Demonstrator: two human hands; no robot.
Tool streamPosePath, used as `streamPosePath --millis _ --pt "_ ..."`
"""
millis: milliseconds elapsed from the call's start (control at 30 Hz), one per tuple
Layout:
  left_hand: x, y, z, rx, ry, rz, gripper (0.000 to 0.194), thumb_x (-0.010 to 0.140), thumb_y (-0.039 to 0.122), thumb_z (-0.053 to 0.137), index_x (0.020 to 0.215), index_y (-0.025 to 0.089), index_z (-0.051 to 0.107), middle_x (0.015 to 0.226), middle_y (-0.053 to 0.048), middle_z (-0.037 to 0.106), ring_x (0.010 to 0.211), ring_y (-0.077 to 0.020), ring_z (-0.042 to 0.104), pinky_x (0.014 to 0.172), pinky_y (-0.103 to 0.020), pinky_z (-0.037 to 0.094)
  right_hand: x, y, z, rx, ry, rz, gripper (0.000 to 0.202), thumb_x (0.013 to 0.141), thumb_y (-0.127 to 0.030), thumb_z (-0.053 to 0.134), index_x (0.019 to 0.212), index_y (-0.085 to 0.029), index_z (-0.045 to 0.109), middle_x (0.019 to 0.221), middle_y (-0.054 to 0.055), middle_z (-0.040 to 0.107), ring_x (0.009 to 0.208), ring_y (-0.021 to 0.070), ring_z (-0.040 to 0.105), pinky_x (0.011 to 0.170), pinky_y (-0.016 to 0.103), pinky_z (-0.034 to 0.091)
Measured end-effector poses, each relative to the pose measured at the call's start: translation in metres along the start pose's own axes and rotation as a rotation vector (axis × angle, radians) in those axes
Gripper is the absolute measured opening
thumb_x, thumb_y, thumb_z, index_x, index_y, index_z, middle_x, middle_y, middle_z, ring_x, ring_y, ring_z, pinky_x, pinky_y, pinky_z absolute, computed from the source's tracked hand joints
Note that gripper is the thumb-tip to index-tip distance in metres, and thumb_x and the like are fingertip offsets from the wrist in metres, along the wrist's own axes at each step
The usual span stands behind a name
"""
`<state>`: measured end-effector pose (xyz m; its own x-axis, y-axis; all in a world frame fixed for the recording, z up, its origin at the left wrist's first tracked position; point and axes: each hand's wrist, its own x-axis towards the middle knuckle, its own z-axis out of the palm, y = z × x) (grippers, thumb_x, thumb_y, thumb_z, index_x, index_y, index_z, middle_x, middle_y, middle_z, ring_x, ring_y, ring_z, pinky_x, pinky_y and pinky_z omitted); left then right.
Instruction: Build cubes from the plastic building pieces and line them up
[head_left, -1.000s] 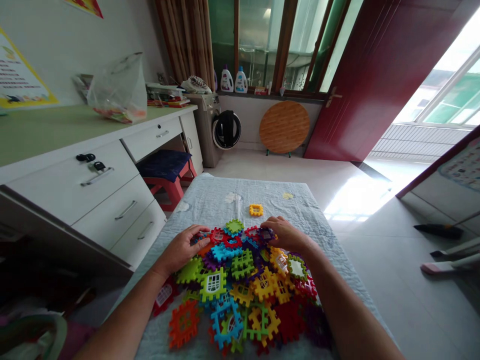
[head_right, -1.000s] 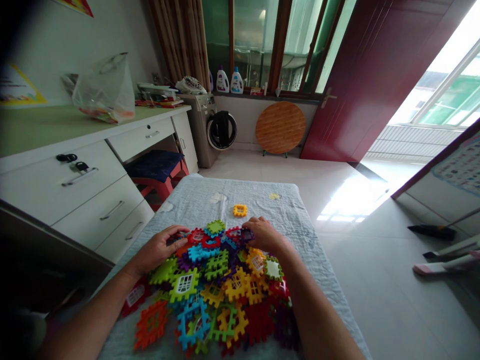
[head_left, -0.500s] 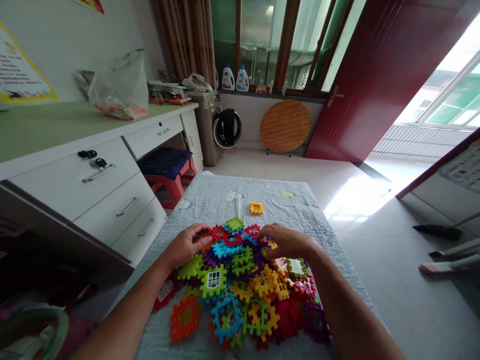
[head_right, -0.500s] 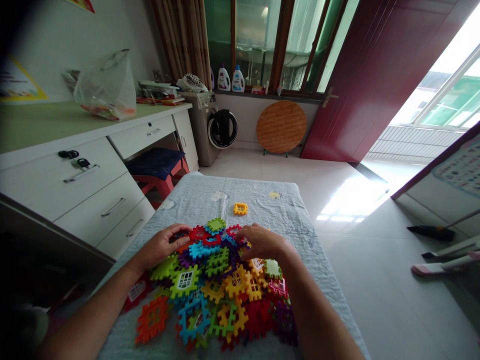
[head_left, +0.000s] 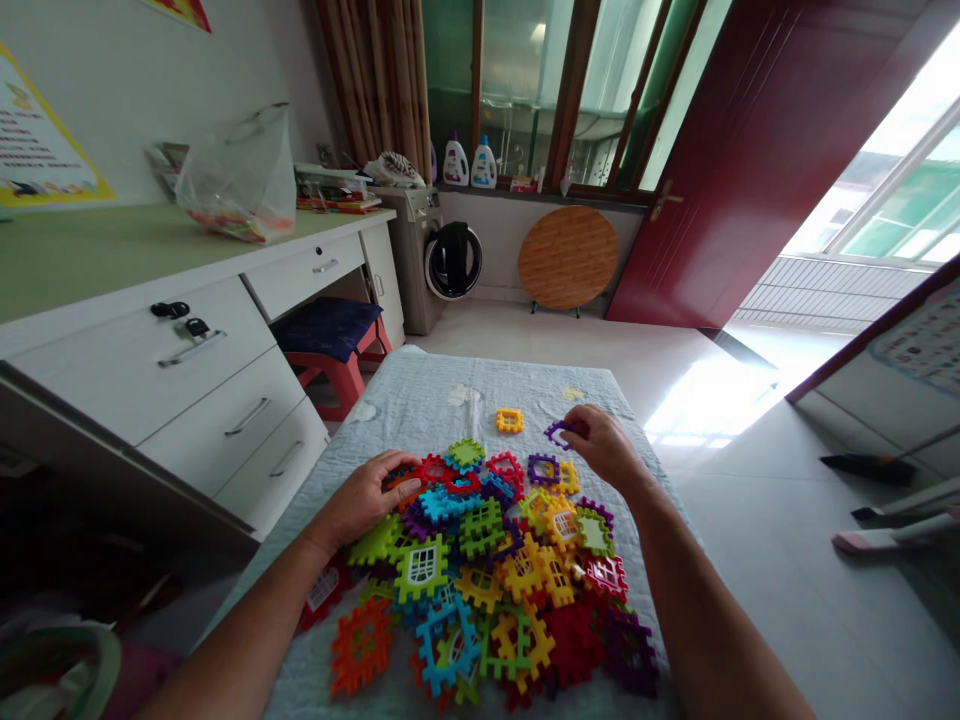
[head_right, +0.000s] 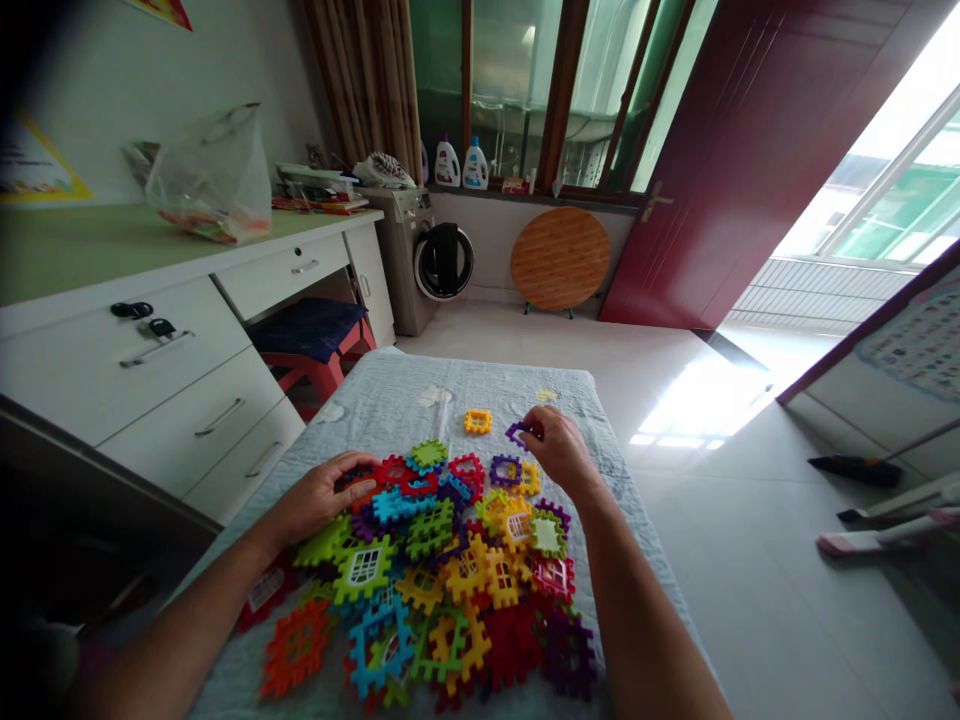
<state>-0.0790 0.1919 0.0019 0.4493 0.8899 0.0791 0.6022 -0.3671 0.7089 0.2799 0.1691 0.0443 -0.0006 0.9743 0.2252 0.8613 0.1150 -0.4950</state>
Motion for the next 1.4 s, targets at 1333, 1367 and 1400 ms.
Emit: streamPosePath --millis 1333,1367,1400 --pt "0.001 -0.006 0.002 0.059 -0.016 0.018 0.037 0.083 0.048 0.053 0.108 0.022 0.060 0.113 -0.005 0.062 0.107 -0.0228 0.057 0.095 -0.033 0.043 -0.007 -0.008 0.041 -0.232 -0.306 -0.036 0.039 0.063 -0.038 0.071 0.094 -0.017 0.062 0.094 0.008 0.054 0.090 0.0234 0.049 0.075 0.030 0.036" --pt "0.001 -0.006 0.002 0.059 -0.016 0.017 0.037 0.083 0.048 0.053 0.108 0.022 0.060 0.113 -0.005 0.062 0.107 -0.0230 0.056 0.095 -0.034 0.043 -0.008 -0.009 0.042 -0.239 -0.302 -0.039 0.038 0.062 -0.038 0.071 0.093 -0.016 0.062 0.093 0.008 0.054 0.089 0.0231 0.049 0.074 0.030 0.036" --pt "0.001 -0.005 0.002 0.059 -0.015 0.016 0.037 0.083 0.048 0.053 0.108 0.022 0.060 0.114 -0.005 0.062 0.107 -0.0232 0.056 0.095 -0.034 0.043 -0.008 -0.009 0.042 -0.242 -0.295 -0.043 0.037 0.062 -0.037 0.070 0.091 -0.016 0.062 0.093 0.008 0.054 0.088 0.0229 0.048 0.073 0.030 0.036"
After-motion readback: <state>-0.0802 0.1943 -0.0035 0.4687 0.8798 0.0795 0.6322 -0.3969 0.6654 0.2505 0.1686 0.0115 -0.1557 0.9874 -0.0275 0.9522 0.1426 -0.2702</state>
